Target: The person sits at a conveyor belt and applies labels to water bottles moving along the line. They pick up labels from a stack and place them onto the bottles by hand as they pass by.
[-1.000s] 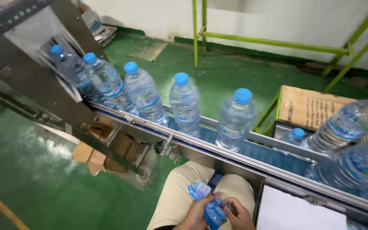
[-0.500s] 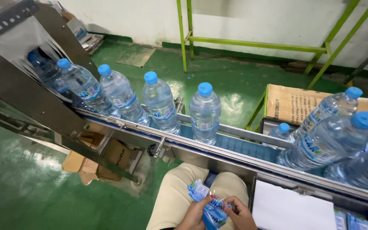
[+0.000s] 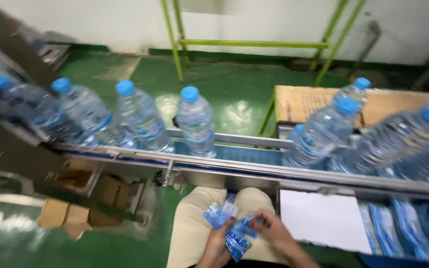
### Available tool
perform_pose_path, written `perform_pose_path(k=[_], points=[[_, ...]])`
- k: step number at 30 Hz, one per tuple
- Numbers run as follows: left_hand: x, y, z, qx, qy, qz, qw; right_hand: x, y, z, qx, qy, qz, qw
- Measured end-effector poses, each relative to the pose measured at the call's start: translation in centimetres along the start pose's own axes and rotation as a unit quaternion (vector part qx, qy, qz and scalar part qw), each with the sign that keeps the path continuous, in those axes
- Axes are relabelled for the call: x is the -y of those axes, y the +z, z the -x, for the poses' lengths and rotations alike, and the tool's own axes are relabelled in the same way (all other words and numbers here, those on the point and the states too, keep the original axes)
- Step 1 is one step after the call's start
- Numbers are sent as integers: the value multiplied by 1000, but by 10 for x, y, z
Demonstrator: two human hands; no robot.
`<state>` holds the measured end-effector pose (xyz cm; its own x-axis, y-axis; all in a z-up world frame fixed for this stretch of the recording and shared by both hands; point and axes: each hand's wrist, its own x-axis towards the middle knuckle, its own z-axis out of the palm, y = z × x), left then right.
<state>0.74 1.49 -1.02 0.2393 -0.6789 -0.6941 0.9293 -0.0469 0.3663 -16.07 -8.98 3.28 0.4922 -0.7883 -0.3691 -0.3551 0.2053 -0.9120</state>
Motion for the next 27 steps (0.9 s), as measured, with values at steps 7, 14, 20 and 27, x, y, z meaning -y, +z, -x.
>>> perform_pose_path(k=[7, 14, 20, 27], points=[[-20, -6, 12, 32, 46, 14, 998, 21, -172, -24, -231, -251, 0, 940], [-19, -19, -2, 10, 38, 53, 998, 207, -247, 75, -594, -465, 285, 592], [-22, -9, 8, -43, 17, 47, 998, 249, -270, 37, -456, -394, 397, 692], [-24, -6, 11, 19, 26, 34, 999, 260, -191, 21, -450, -321, 285, 783]])
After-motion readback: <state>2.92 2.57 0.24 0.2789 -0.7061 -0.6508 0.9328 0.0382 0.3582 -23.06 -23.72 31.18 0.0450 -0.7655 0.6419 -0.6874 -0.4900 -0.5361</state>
